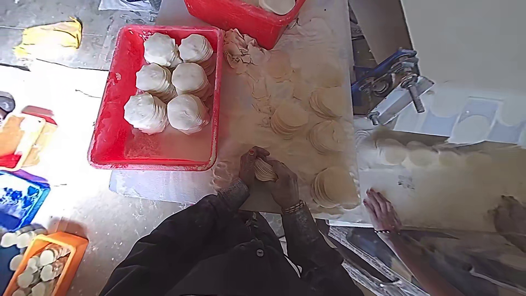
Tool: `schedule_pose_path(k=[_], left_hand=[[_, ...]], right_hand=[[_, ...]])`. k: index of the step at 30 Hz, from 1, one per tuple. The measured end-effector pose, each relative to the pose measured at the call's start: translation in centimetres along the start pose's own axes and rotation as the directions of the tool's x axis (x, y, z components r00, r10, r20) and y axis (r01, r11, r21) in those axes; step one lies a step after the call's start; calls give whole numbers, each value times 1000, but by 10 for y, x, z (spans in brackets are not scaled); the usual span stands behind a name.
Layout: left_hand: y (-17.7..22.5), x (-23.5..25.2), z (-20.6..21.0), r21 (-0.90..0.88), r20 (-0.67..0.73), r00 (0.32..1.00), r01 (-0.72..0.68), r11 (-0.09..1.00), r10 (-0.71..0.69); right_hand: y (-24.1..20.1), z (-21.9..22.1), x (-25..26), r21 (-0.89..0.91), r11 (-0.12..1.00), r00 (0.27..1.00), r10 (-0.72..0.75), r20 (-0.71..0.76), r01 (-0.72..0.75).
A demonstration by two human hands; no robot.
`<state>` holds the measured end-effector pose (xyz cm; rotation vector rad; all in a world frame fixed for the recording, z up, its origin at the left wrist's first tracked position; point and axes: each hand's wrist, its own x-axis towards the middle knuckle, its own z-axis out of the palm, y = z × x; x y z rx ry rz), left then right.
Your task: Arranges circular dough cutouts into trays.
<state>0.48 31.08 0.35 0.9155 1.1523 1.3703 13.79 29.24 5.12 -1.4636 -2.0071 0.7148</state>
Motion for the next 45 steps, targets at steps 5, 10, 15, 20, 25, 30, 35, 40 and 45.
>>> schedule_pose_path(k=[5,10,15,20,25,30,35,40,45], left_hand=[[10,-2,-1,-74,95,984,158,985,-150],[38,-11,8,-12,117,780,620,784,-615],[26,-14,2,-45,59,834,551,833,-548],[23,4,13,-61,92,841,539,840,-533],[39,4,20,-225,150,858,514,828,-492],[35,3,21,-267,151,860,510,818,-487],[44,-7,6,-129,60,808,589,798,-586],[71,-10,2,125,239,791,551,825,-564],[102,-5,-21,324,422,896,-5,946,-139]], right_hand=[[5,-21,-11,463,879,987,154,-45,-116],[-9,-44,1,633,613,848,512,137,-472],[-18,-74,-2,757,595,944,317,88,-270],[-17,-71,21,-421,813,813,529,244,-403],[-27,-69,-4,-53,962,963,268,-9,-268],[-4,-37,-3,260,861,897,439,57,-438],[-14,-31,11,481,728,861,491,129,-488],[-14,-42,1,654,586,853,488,187,-479],[-30,-45,3,734,540,901,363,239,-412]])
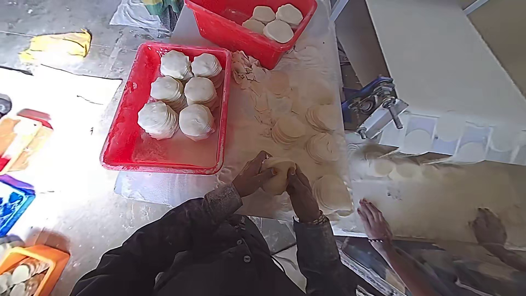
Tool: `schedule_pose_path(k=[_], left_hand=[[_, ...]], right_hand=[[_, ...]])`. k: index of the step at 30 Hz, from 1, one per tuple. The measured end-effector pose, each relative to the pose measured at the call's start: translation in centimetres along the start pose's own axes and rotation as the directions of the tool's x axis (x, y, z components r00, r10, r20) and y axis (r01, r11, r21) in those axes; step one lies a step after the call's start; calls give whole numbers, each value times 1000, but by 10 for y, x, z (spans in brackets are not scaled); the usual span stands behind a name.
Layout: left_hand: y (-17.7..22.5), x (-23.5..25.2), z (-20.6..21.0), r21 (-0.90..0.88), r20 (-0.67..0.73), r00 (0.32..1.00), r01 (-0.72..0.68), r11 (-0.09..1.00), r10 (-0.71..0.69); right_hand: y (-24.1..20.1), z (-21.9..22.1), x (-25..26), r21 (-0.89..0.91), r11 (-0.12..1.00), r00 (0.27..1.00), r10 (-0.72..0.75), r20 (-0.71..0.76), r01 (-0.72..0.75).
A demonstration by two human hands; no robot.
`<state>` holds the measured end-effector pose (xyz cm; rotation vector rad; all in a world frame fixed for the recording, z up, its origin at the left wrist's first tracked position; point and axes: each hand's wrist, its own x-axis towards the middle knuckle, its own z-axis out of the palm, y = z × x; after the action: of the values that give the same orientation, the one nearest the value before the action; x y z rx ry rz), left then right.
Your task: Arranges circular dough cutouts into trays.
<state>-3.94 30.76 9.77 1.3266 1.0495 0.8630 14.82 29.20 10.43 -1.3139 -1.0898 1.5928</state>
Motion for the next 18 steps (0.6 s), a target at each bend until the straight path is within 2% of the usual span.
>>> schedule_pose_path(k=[2,4,6,10,12,14,16,18], left_hand=[[3,0,-20,56,-3,998,66,996,-66],[13,-7,-42,41,-43,996,75,996,-73],[27,-19,-65,-27,-101,992,77,997,-80],[46,-31,-130,-178,-237,948,174,969,-213],[55,-37,-169,-223,-316,908,211,952,-276],[60,-38,-214,-126,-419,870,227,966,-260],[57,-30,-261,14,-522,834,221,975,-181],[47,-17,-307,16,-587,796,190,982,-145]], right_hand=[[-8,17,8,-14,999,999,45,-17,-45],[-21,36,14,15,1000,1000,-22,14,22],[-28,59,20,68,995,994,-77,81,72],[-50,128,54,41,999,988,14,154,-20],[-67,167,80,-3,1000,974,8,228,-8],[-83,210,112,-58,998,957,-5,289,23],[-96,254,146,-122,992,953,0,302,38],[-99,294,181,-181,982,951,2,308,56]])
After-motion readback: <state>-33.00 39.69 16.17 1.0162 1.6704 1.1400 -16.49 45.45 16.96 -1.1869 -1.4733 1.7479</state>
